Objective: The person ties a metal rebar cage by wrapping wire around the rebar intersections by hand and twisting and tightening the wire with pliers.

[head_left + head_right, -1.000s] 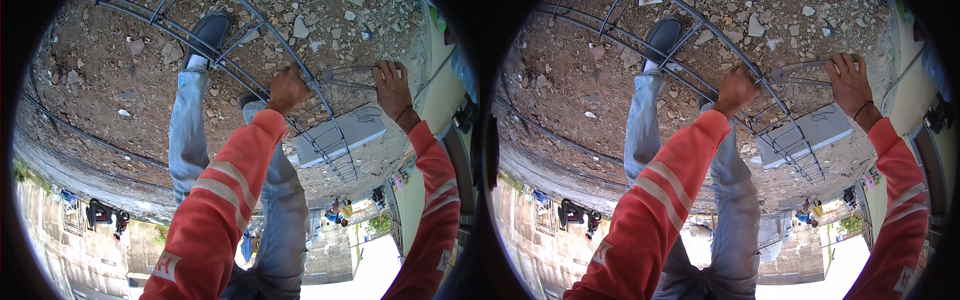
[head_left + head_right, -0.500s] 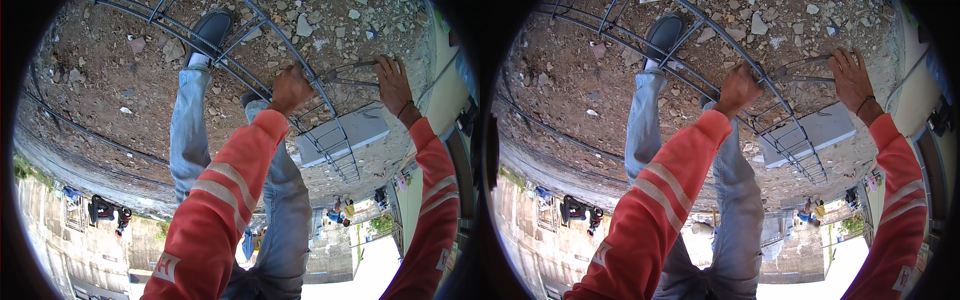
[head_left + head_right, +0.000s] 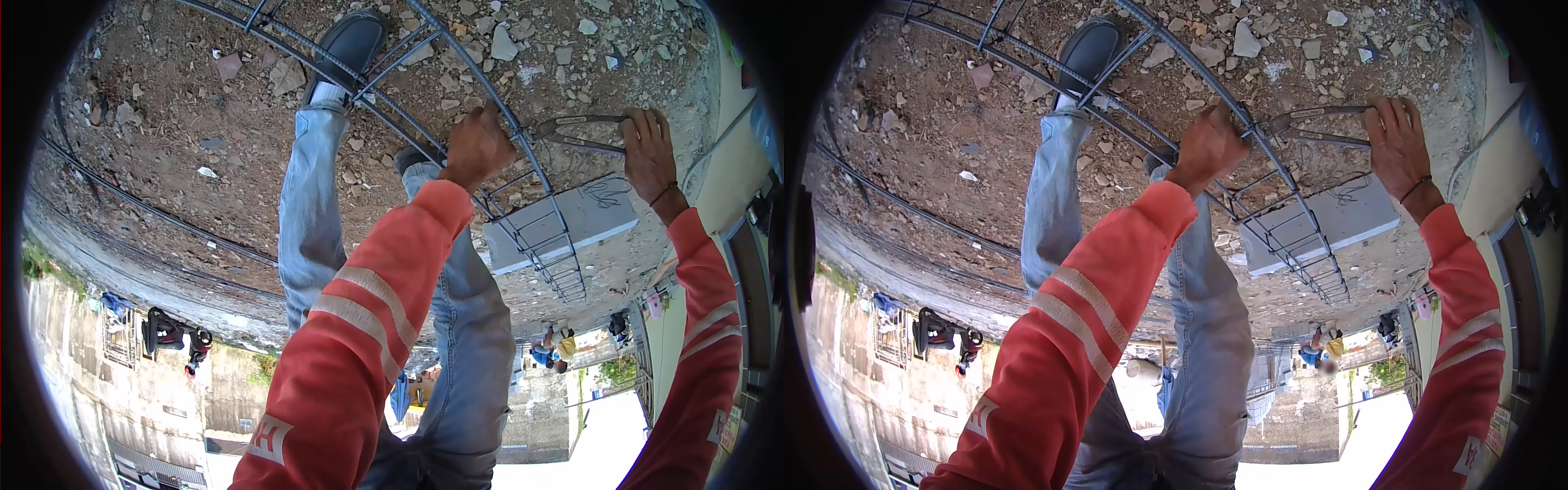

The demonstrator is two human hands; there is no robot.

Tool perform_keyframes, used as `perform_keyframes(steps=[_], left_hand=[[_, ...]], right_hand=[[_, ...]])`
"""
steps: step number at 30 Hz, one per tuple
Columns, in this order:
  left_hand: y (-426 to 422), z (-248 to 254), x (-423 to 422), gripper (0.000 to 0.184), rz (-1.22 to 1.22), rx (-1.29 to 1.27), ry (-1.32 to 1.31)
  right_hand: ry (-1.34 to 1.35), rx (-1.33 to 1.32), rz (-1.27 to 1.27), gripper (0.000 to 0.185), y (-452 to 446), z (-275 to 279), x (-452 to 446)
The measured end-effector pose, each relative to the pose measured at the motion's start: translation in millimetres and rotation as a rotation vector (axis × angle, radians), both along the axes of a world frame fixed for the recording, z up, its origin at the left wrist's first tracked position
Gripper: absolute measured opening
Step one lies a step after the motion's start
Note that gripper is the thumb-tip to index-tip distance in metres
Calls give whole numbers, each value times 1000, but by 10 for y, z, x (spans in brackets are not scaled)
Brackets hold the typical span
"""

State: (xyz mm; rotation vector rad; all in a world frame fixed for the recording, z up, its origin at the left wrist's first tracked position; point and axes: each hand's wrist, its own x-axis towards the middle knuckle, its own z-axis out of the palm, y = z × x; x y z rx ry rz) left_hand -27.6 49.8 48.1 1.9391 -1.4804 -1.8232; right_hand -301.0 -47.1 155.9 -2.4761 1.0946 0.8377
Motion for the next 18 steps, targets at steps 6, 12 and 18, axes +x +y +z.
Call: perform_keyframes(steps=[6, 12, 18], left_hand=[[-4, -23, -13, 45, -29, 22, 37], [-30, 5, 9, 40, -9, 0, 26], [-57, -1, 9, 39, -20, 17, 40]], right_hand=[[-101, 97, -1, 40, 23, -338, -352], [-143, 228, -136, 49, 64, -324, -303], [17, 545, -60, 44, -513, 180, 165]])
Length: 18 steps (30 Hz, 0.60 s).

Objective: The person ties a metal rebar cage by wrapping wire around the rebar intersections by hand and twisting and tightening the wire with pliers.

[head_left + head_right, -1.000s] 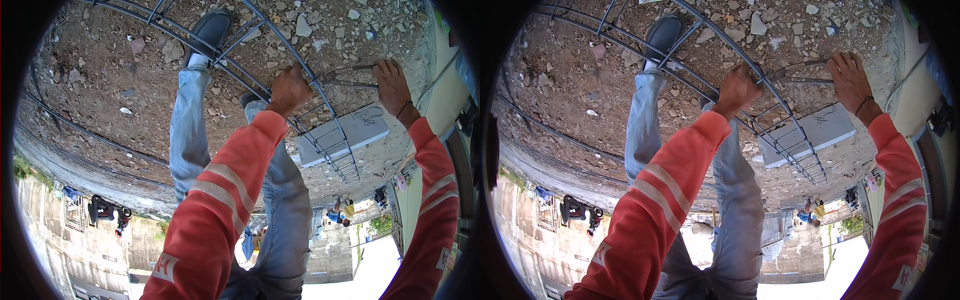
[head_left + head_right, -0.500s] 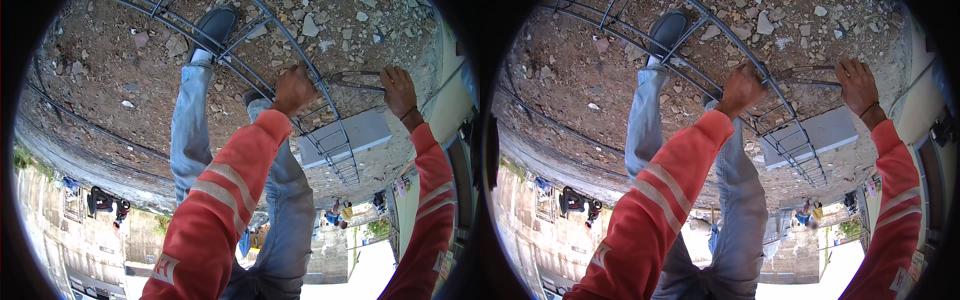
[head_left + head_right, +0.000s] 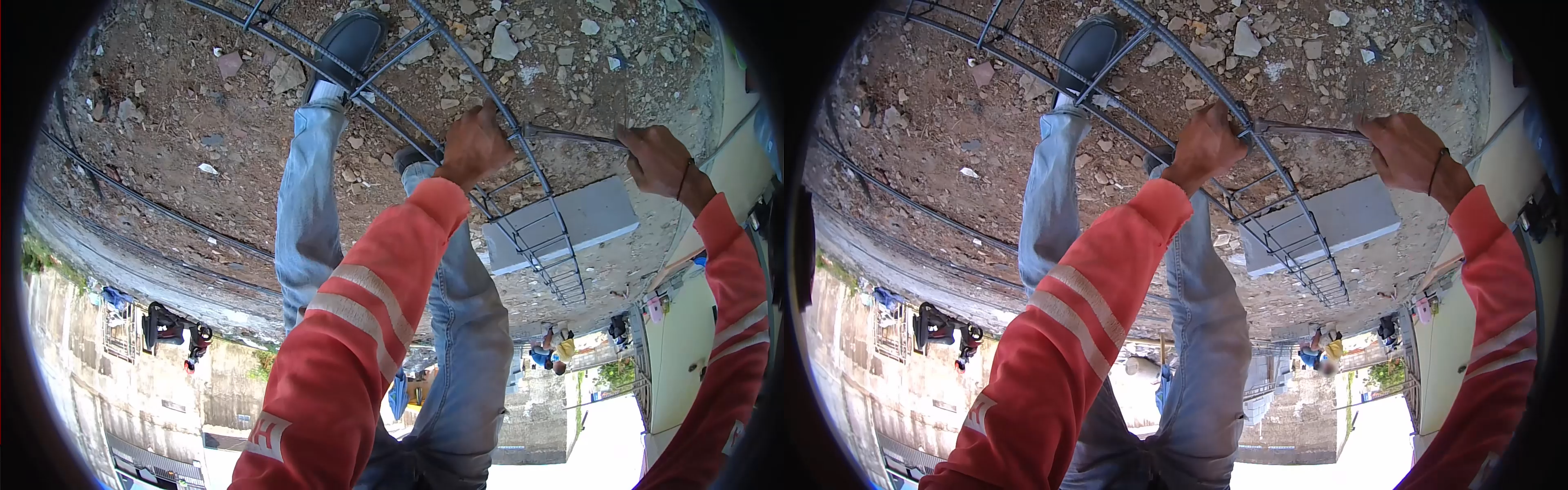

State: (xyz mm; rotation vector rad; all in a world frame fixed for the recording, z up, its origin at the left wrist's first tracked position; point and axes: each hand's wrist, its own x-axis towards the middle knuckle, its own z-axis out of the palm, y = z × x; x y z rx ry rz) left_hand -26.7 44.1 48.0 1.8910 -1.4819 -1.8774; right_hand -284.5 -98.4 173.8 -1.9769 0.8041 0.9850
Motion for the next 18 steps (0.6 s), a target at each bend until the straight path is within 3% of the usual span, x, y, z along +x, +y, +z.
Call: perform_keyframes(steps=[2, 5, 7, 8, 10, 12, 14, 15, 16, 18], left_hand=[[-20, 67, 5, 39, 29, -9, 15], [-6, 47, 15, 39, -19, -17, -7], [3, 6, 8, 40, -27, -14, -26], [27, -4, 1, 40, -35, -1, -44], [24, -3, 2, 43, -16, -2, -28], [16, 0, 8, 45, 0, -3, -10], [-19, -5, 17, 50, -40, 50, -34], [-4, -23, 9, 50, -32, 54, -28], [25, -44, 4, 52, -37, 39, -34], [48, -48, 1, 54, -42, 23, -32]], right_hand=[[20, 83, 34, 43, 6, 104, 55], [-58, 136, -121, 33, 93, 161, 106], [438, 711, -720, 31, 114, 187, 240], [437, 715, -712, 31, 59, 167, 262], [634, 1265, -1132, 37, -72, 133, 219], [699, 1222, -1071, 38, -59, 121, 242], [597, 919, -930, 36, -52, 247, 392], [515, 731, -694, 41, 7, 236, 315], [527, 731, -690, 41, 89, 279, 305], [-35, -550, 261, 50, 211, 408, 304]])
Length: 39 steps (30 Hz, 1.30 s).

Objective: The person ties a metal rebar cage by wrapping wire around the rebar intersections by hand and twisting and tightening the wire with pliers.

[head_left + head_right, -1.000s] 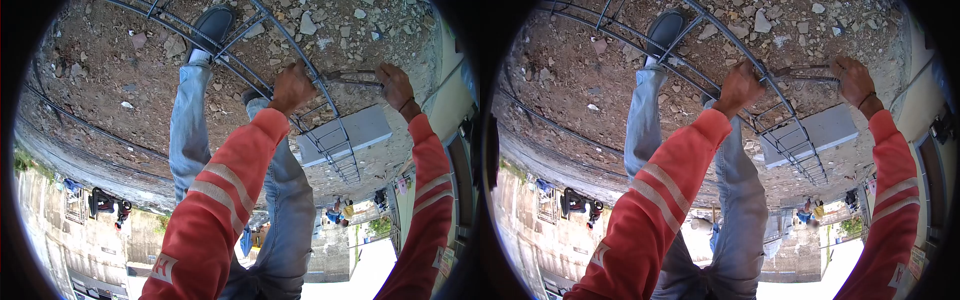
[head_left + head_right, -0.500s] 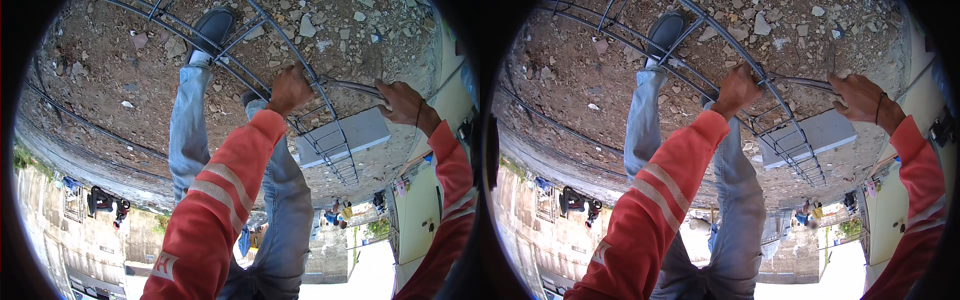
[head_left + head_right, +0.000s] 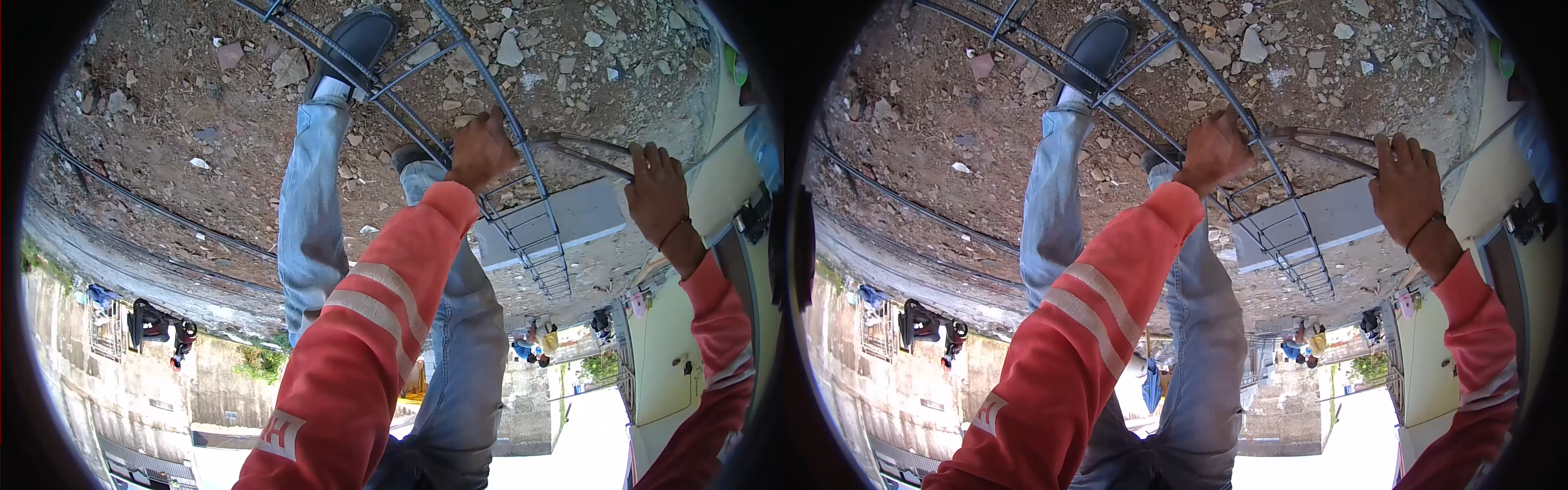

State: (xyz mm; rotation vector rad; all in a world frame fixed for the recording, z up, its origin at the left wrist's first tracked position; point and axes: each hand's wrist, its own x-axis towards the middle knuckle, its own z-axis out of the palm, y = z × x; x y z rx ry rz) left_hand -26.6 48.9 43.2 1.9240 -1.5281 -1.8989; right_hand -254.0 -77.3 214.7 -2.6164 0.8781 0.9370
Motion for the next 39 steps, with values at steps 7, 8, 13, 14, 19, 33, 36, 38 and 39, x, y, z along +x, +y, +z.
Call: perform_keyframes(steps=[7, 8, 13, 14, 19, 33, 36, 38, 39], left_hand=[[-22, -8, 35, 49, -7, 8, 8], [-7, 7, 25, 47, -5, 9, 2], [8, 6, 24, 42, 39, -49, -6], [-2, 11, 38, 40, 39, -53, 4], [-21, 26, 12, 40, 17, -37, 9], [13, 822, 465, 33, 271, -131, 140], [24, 847, 514, 23, 444, 358, 360], [66, 815, 482, 28, 416, 436, 447], [94, 809, 444, 28, 397, 437, 448]], right_hand=[[365, 382, -334, 37, -38, -218, -111], [368, 384, -333, 37, -28, -267, -148], [285, 566, -488, 32, 45, -366, -286], [284, 570, -485, 32, 38, -377, -326], [811, 1443, -1366, 20, -383, -316, -117], [-9, 2128, -2288, 33, 737, 90, -368], [-102, 1376, -1850, 27, 830, 198, -78], [-163, 1061, -1380, 20, 806, 151, -154], [-38, 1184, -1452, 21, 659, 155, -169]])
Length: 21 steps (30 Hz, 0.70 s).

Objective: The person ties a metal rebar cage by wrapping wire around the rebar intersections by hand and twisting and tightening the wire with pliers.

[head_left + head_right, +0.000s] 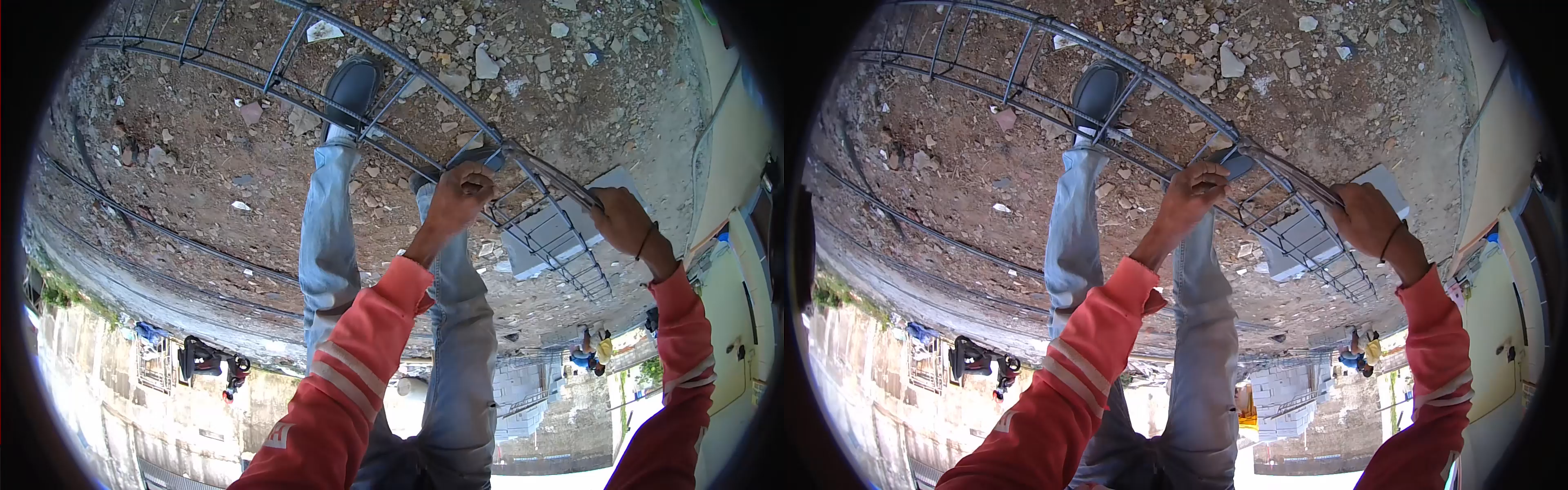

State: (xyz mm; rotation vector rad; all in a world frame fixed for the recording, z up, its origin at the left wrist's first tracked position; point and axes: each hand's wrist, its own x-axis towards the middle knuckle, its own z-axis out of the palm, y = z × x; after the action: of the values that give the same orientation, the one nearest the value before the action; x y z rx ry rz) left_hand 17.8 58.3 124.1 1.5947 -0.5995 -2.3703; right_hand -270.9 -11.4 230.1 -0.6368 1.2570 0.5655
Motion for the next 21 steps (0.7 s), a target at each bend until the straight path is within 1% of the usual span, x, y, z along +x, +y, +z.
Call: perform_keyframes(steps=[1, 2, 3, 5, 6, 7, 8, 9, 10, 11, 12, 13, 14, 15, 17, 18, 19, 20, 21], left_hand=[[29, -2, -52, 30, 84, 35, 27], [33, 4, -102, 33, 167, 67, 53], [28, 23, -159, 33, 149, 56, 54], [35, 77, -266, 31, 239, 35, -59], [18, 96, -286, 31, 228, 27, -62], [15, 127, -311, 30, 186, -44, -149], [16, 161, -344, 28, 144, -112, -234], [30, 166, -386, 28, 135, -116, -231], [44, 168, -425, 26, 156, -154, -262], [54, 167, -442, 23, 179, -193, -295], [32, 180, -444, 23, 173, -200, -297], [18, 201, -444, 22, 155, -224, -376], [-3, 217, -447, 21, 136, -249, -453], [-21, 213, -437, 21, 129, -256, -450], [-115, 183, -391, 19, 71, -440, -521], [-197, 184, -379, 19, 62, -460, -508], [-287, 206, -366, 18, 30, -544, -521], [-378, 227, -356, 17, -4, -627, -535], [-495, 220, -356, 17, -15, -648, -527]], right_hand=[[26, 172, -28, 25, -143, 14, -15], [48, 345, -244, 29, -251, 28, -23], [43, 334, -262, 29, -225, -28, -104], [-53, 456, -454, 32, -82, -148, -301], [-94, 466, -475, 36, 9, -151, -313], [-99, 464, -484, 36, 133, -148, -306], [-144, 510, -658, 33, 275, -138, -295], [-188, 550, -834, 30, 401, -121, -284], [-170, 578, -904, 23, 498, -95, -246], [-174, 575, -911, 23, 563, -52, -175], [-148, 509, -923, 23, 607, -16, -82], [-121, 445, -935, 24, 647, -15, -27], [-176, 363, -857, 22, 703, -64, -14], [-179, 357, -865, 22, 778, -82, 24], [-101, 199, -864, 33, 975, -72, 120], [-180, 215, -941, 38, 1091, -108, 136], [-183, 193, -956, 38, 1161, -100, 194], [-198, 140, -1076, 36, 1223, -76, 303], [-218, 88, -1198, 33, 1302, -70, 427]])
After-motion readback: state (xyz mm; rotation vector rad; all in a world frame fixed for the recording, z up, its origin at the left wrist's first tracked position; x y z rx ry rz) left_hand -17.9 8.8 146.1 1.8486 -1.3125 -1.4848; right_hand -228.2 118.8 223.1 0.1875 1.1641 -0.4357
